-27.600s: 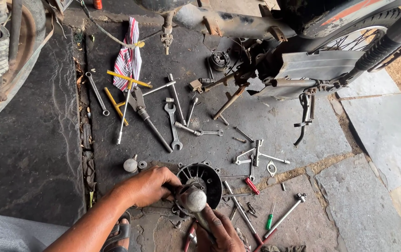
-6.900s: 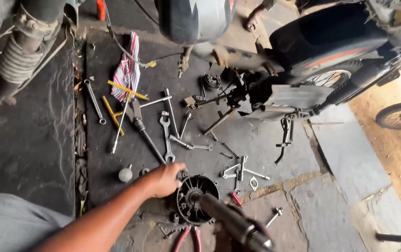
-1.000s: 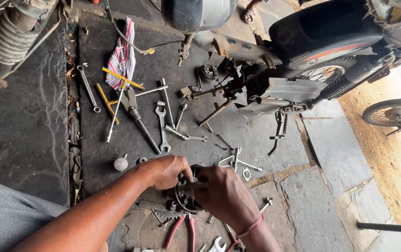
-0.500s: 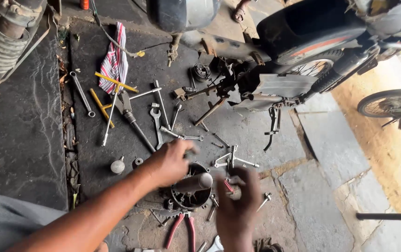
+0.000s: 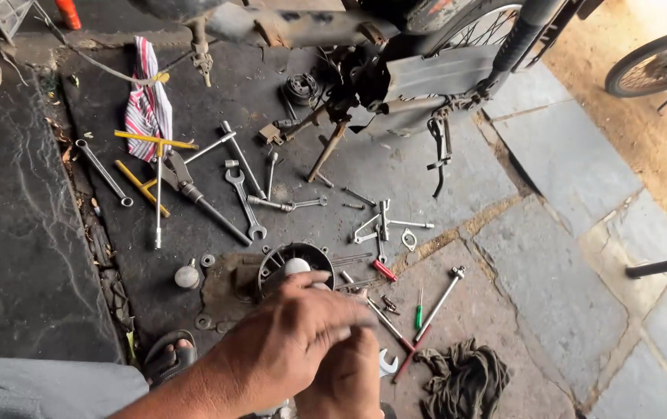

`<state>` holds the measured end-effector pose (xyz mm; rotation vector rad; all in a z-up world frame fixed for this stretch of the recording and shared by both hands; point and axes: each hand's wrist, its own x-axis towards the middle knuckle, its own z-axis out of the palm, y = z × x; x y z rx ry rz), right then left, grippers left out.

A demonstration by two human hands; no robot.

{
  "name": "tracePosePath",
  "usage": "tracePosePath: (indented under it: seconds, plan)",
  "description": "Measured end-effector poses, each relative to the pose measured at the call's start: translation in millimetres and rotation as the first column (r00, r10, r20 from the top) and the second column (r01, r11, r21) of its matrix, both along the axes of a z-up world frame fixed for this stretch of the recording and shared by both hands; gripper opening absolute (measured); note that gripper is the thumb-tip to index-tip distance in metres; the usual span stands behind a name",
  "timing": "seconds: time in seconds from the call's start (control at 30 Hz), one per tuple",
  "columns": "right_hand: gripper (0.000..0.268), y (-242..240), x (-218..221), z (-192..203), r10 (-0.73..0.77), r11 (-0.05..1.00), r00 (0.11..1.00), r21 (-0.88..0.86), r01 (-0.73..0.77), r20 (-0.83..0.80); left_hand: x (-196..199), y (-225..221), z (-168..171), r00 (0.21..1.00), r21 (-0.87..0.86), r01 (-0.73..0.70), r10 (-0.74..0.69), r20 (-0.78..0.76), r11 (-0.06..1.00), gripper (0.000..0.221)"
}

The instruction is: Disassembling and cleaning components of a motorcycle engine in a workshop setting.

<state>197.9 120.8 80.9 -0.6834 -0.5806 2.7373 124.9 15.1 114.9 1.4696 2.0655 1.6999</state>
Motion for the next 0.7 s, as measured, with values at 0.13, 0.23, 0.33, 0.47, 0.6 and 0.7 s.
tracePosePath:
  seconds: [0.13, 0.23, 0.33, 0.47, 0.6, 0.7]
  plan:
    - [0.039, 54.1, 14.9, -43.2, 0.068, 0.976, 0.993, -0.201, -0.085, -0.092, -33.3, 1.3, 28.5, 0.94, -0.447, -0.021, 0.169, 0.295, 0.894, 0.044]
    - [0.03, 85.5, 16.7, -65.7, 0.033, 0.997, 0.996, -0.063, -0.038, -0.088, -67.0, -2.9, 0.1, 0.998, 0.199, 0.018, -0.006, -0.06, 0.98, 0.084]
    - [0.026, 113.1, 20.6, -136.4, -0.179, 0.937, 0.951, 0.337, 0.086, 0.253, -73.6, 4.4, -36.9, 0.984, 0.048, 0.171, -0.173, 0.048, 0.984, 0.073]
    - [0.016, 161.4, 67.8, -376.5, -0.211, 0.795, 0.717, 0.544, -0.27, 0.664, -85.8, 21.3, -51.4, 0.887, -0.299, 0.284, -0.131, 0.442, 0.911, 0.029]
    - [0.015, 163.0, 122.1, -486.0, -0.234, 0.445, 0.569, 0.607, -0.658, 0.788, -85.1, 21.4, -87.6, 0.983, -0.373, -0.07, 0.127, 0.131, 0.925, 0.031]
    - [0.013, 135.7, 90.8, -426.7, -0.261, 0.677, 0.423, 0.477, -0.561, 0.868, -78.6, 20.6, -107.4, 0.947, -0.091, -0.113, 0.08, -0.311, 0.989, 0.024]
